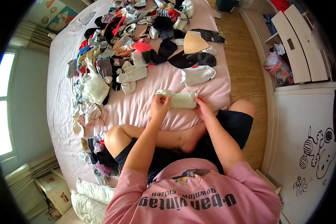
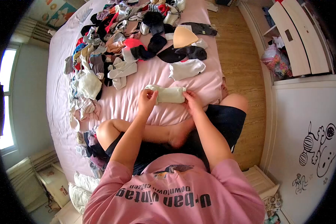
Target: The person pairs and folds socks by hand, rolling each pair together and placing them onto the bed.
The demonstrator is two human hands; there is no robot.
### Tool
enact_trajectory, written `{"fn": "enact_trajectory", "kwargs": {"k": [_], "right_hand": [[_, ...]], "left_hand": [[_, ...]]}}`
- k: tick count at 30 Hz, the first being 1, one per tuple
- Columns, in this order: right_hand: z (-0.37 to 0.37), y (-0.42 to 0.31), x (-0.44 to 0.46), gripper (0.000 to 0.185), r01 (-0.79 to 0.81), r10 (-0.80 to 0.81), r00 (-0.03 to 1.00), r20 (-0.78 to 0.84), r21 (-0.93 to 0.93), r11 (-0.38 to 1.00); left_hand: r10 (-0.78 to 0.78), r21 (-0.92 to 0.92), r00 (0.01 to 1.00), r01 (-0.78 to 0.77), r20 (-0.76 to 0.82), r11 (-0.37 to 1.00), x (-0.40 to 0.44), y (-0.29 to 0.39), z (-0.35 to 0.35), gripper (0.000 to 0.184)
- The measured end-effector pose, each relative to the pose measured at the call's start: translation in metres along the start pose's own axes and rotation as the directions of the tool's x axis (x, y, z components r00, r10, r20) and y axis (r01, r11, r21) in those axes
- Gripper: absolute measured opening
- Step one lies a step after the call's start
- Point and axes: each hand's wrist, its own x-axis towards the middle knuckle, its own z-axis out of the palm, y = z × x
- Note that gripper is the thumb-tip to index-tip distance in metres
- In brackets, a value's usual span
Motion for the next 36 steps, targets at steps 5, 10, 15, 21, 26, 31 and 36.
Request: {"fn": "enact_trajectory", "kwargs": {"k": [5,10,15,21,26,31,36], "right_hand": [[0.0,0.001,0.0,0.015,-0.011,0.01,1.0,0.022,0.048,0.999],[0.002,0.0,-0.002,0.014,-0.009,0.009,1.0,0.02,0.039,0.999],[0.001,0.002,-0.001,0.014,-0.002,0.003,1.0,0.022,-0.012,1.0],[0.016,-0.012,-0.01,0.032,0.523,-0.468,0.846,0.254,-0.558,0.644],[0.1,-0.083,-0.062,0.051,0.735,-0.219,0.669,0.71,-0.588,0.338],[0.137,-0.094,-0.081,0.031,0.558,0.16,0.718,0.677,-0.698,0.449],[0.152,-0.095,-0.124,0.018,0.527,-0.029,0.649,0.76,-0.421,0.739]], "left_hand": [[-0.147,-0.182,0.988,0.152,0.038,0.971,0.001,-0.034,0.007,0.027],[-0.195,0.1,0.978,0.201,-0.069,0.974,0.004,-0.036,-0.006,0.038],[-0.327,0.022,0.912,0.332,0.246,0.943,0.01,-0.014,-0.013,0.04],[-0.176,-0.606,0.936,0.332,0.303,0.723,0.003,0.0,-0.012,0.035],[0.088,-0.488,0.825,0.241,0.559,0.839,0.005,0.052,-0.063,0.028],[0.156,-0.385,0.809,0.092,0.567,0.918,-0.006,0.096,-0.098,0.031],[0.159,-0.635,0.786,0.343,0.597,0.692,-0.035,0.093,-0.117,0.039]]}}
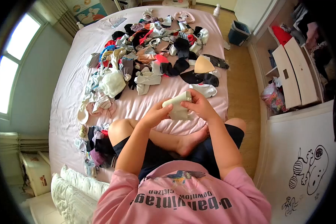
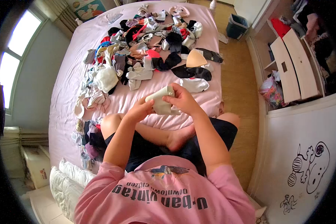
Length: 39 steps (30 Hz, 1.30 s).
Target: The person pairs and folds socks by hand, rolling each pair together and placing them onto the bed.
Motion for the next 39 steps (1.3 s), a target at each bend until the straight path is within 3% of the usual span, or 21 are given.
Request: {"fn": "enact_trajectory", "kwargs": {"k": [2,5,9,12,14,16,19,22,23,24,25,28,32,37,39], "right_hand": [[0.01,-0.011,-0.007,0.019,0.018,-0.017,0.995,-0.094,0.017,1.0],[0.012,-0.008,-0.015,0.022,0.087,-0.098,0.983,-0.153,-0.078,0.993],[0.019,-0.011,-0.024,0.028,0.238,-0.258,0.96,-0.109,-0.168,0.957],[0.025,-0.023,-0.03,0.035,0.455,-0.515,0.857,0.027,-0.508,0.732],[0.034,-0.031,-0.037,0.036,0.466,-0.538,0.84,0.073,-0.606,0.645],[0.04,-0.031,-0.043,0.033,0.452,-0.533,0.84,0.102,-0.674,0.585],[0.037,-0.029,-0.048,0.038,0.471,-0.485,0.855,0.186,-0.67,0.574],[0.043,-0.031,-0.055,0.04,0.394,-0.461,0.882,0.096,-0.686,0.611],[0.046,-0.031,-0.057,0.039,0.32,-0.37,0.928,-0.05,-0.403,0.857],[0.048,-0.03,-0.059,0.038,0.221,-0.226,0.962,-0.15,-0.052,0.974],[0.049,-0.029,-0.061,0.037,0.112,-0.054,0.98,-0.189,0.313,0.943],[0.035,-0.021,-0.064,0.033,0.007,0.006,0.997,-0.072,0.176,0.984],[0.043,-0.021,-0.069,0.033,0.063,-0.069,0.993,-0.099,-0.062,0.996],[0.03,-0.007,-0.066,0.037,0.109,-0.136,0.976,-0.167,-0.16,0.981],[0.034,-0.007,-0.066,0.038,0.128,-0.198,0.943,-0.267,-0.258,0.958]], "left_hand": [[-0.038,-0.352,0.997,0.061,0.071,0.934,-0.014,0.001,0.017,0.042],[-0.07,-0.407,0.991,0.112,0.117,0.907,-0.023,-0.006,0.017,0.047],[-0.124,-0.467,0.989,0.147,0.081,0.872,-0.037,0.001,0.026,0.046],[-0.123,-0.557,0.987,0.159,0.102,0.815,-0.042,0.002,0.029,0.048],[-0.117,-0.644,0.976,0.21,0.185,0.736,-0.047,0.01,0.033,0.048],[-0.06,-0.59,0.988,0.132,0.141,0.796,-0.054,0.014,0.039,0.043],[-0.047,-0.487,0.994,0.088,0.095,0.869,-0.055,0.011,0.041,0.035],[-0.04,-0.475,0.999,0.04,0.011,0.879,-0.057,0.012,0.048,0.03],[-0.033,-0.487,0.999,0.017,-0.025,0.873,-0.058,0.013,0.051,0.029],[-0.019,-0.464,0.999,0.003,-0.029,0.886,-0.057,0.012,0.05,0.029],[-0.004,-0.442,0.999,-0.011,-0.033,0.897,-0.056,0.009,0.049,0.029],[0.034,-0.396,0.999,-0.044,-0.033,0.917,-0.055,0.007,0.051,0.03],[0.063,-0.371,0.998,-0.064,-0.015,0.926,-0.056,0.007,0.054,0.031],[-0.015,-0.574,1.0,0.022,0.018,0.818,-0.057,0.006,0.054,0.031],[-0.039,-0.655,0.997,0.073,0.067,0.752,-0.058,0.009,0.053,0.031]]}}
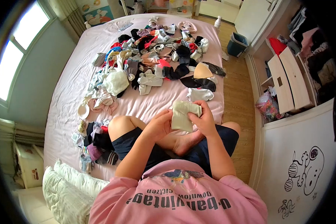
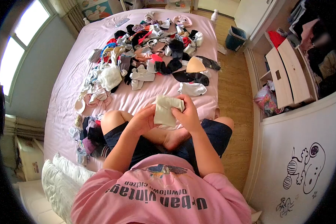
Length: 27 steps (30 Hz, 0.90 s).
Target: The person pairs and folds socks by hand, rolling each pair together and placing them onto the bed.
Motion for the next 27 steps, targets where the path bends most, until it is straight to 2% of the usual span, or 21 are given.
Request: {"fn": "enact_trajectory", "kwargs": {"k": [2,4,7,11,14,16,20,26,27], "right_hand": [[0.006,-0.006,0.0,0.038,0.067,-0.079,0.994,-0.081,-0.142,0.988],[0.011,-0.018,-0.001,0.037,0.147,-0.193,0.975,-0.111,-0.332,0.932],[0.011,-0.016,0.001,0.038,0.33,-0.378,0.925,0.031,-0.557,0.762],[0.018,-0.01,-0.004,0.027,0.22,-0.243,0.97,0.003,-0.441,0.87],[0.017,-0.011,-0.002,0.029,0.363,-0.353,0.93,0.104,-0.423,0.831],[0.02,-0.02,-0.003,0.032,0.39,-0.37,0.919,0.138,-0.468,0.793],[0.028,-0.026,-0.004,0.035,0.356,-0.33,0.932,0.151,-0.553,0.753],[0.032,-0.009,-0.004,0.033,0.316,-0.326,0.941,0.091,-0.582,0.749],[0.034,-0.007,-0.004,0.033,0.31,-0.339,0.938,0.067,-0.597,0.74]], "left_hand": [[-0.036,-0.083,0.997,0.042,0.066,0.996,-0.004,0.006,0.011,0.03],[0.098,-0.036,0.994,-0.096,0.051,0.995,-0.001,-0.001,0.007,0.028],[0.275,0.117,0.961,-0.27,-0.033,0.956,0.004,-0.011,0.007,0.025],[0.419,0.275,0.904,-0.382,-0.09,0.882,0.011,-0.02,-0.003,0.022],[0.52,0.532,0.851,-0.409,-0.069,0.741,0.011,-0.022,-0.004,0.019],[0.551,0.606,0.832,-0.405,-0.065,0.685,0.011,-0.022,0.0,0.018],[0.555,0.629,0.829,-0.395,-0.07,0.669,0.013,-0.023,-0.006,0.02],[0.69,0.768,0.717,-0.387,-0.097,0.51,0.02,-0.03,-0.001,0.024],[0.709,0.828,0.702,-0.359,-0.064,0.431,0.021,-0.031,0.001,0.024]]}}
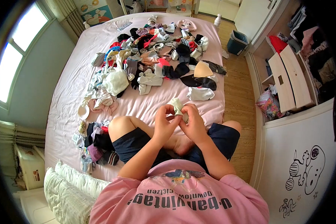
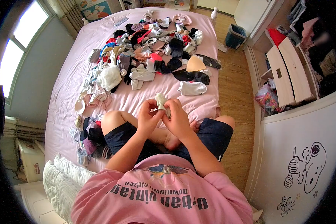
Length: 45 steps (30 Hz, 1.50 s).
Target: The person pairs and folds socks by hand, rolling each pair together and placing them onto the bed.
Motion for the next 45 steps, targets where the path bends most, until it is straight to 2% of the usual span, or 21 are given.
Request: {"fn": "enact_trajectory", "kwargs": {"k": [2,5,8,11,13,14,17,20,21,23,24,26,29,30,33,35,38,39,41,42,45], "right_hand": [[0.005,0.0,-0.002,0.034,-0.009,0.007,0.999,-0.054,-0.036,0.999],[0.007,-0.001,-0.002,0.035,-0.044,0.04,0.994,-0.102,-0.03,0.999],[0.006,0.0,-0.001,0.032,-0.082,0.083,0.991,-0.108,0.017,0.997],[0.006,0.013,-0.005,0.027,-0.127,0.136,0.985,-0.11,0.091,0.988],[0.013,0.031,-0.01,0.024,-0.237,0.258,0.965,-0.055,0.248,0.939],[0.016,0.037,-0.012,0.023,-0.292,0.315,0.949,-0.02,0.323,0.9],[0.017,0.035,-0.008,0.017,-0.422,0.444,0.882,0.155,0.678,0.602],[0.023,0.042,-0.01,0.017,-0.52,0.551,0.812,0.192,0.665,0.536],[0.025,0.046,-0.012,0.016,-0.505,0.569,0.796,0.206,0.744,0.438],[0.029,0.052,-0.015,0.014,-0.453,0.596,0.764,0.247,0.864,0.222],[0.027,0.048,-0.015,0.015,-0.482,0.604,0.74,0.295,0.859,0.173],[0.019,0.039,-0.014,0.018,-0.535,0.619,0.686,0.381,0.842,0.075],[0.02,0.052,-0.023,0.025,-0.603,0.457,0.749,0.479,0.779,0.173],[0.015,0.042,-0.019,0.026,-0.638,0.408,0.735,0.541,0.757,0.144],[0.012,0.022,-0.015,0.022,-0.657,0.389,0.737,0.552,0.72,0.223],[0.017,0.032,-0.021,0.023,-0.595,0.39,0.79,0.474,0.747,0.297],[0.021,0.036,-0.021,0.022,-0.498,0.417,0.846,0.332,0.773,0.394],[0.021,0.036,-0.02,0.021,-0.465,0.43,0.858,0.279,0.777,0.424],[0.021,0.036,-0.017,0.017,-0.364,0.354,0.92,0.166,0.696,0.619],[0.021,0.035,-0.016,0.016,-0.306,0.305,0.945,0.117,0.641,0.704],[0.028,0.038,-0.017,0.014,-0.16,0.163,0.986,0.025,0.395,0.904]], "left_hand": [[0.08,0.187,0.997,-0.08,0.008,0.979,0.0,0.0,0.002,0.024],[0.146,0.239,0.988,-0.155,0.058,0.959,0.006,-0.002,0.0,0.024],[0.019,0.156,0.996,-0.032,0.083,0.987,0.01,-0.001,-0.004,0.019],[-0.078,-0.127,0.996,0.084,0.052,0.988,0.01,-0.009,-0.005,0.011],[-0.206,-0.482,0.973,0.232,0.109,0.845,0.008,0.001,-0.004,0.011],[-0.257,-0.631,0.954,0.295,0.154,0.717,0.007,0.005,-0.004,0.012],[-0.28,-0.782,0.927,0.363,0.248,0.507,0.009,0.006,-0.006,0.019],[-0.407,-0.806,0.872,0.436,0.27,0.4,0.008,0.015,0.001,0.018],[-0.452,-0.805,0.846,0.465,0.283,0.367,0.009,0.016,0.001,0.018],[-0.409,-0.683,0.885,0.44,0.221,0.583,0.009,-0.002,-0.003,0.021],[-0.383,-0.605,0.903,0.418,0.194,0.678,0.008,-0.003,-0.005,0.023],[-0.416,-0.601,0.892,0.434,0.179,0.671,0.012,-0.002,-0.007,0.025],[-0.462,-0.571,0.868,0.475,0.18,0.669,0.016,0.0,-0.008,0.024],[-0.466,-0.53,0.864,0.491,0.192,0.691,0.017,0.001,-0.008,0.024],[-0.462,-0.501,0.858,0.508,0.224,0.701,0.018,-0.009,-0.01,0.022],[-0.397,-0.55,0.877,0.48,0.272,0.683,0.019,-0.022,-0.016,0.022],[-0.363,-0.537,0.918,0.389,0.16,0.748,0.015,-0.022,-0.019,0.026],[-0.341,-0.471,0.921,0.39,0.188,0.791,0.014,-0.023,-0.021,0.028],[-0.304,-0.331,0.919,0.377,0.251,0.865,0.01,-0.024,-0.026,0.034],[-0.113,-0.385,0.952,0.22,0.283,0.896,0.005,-0.022,-0.024,0.037],[-0.102,-0.198,0.984,0.131,0.149,0.971,0.004,-0.029,-0.024,0.039]]}}
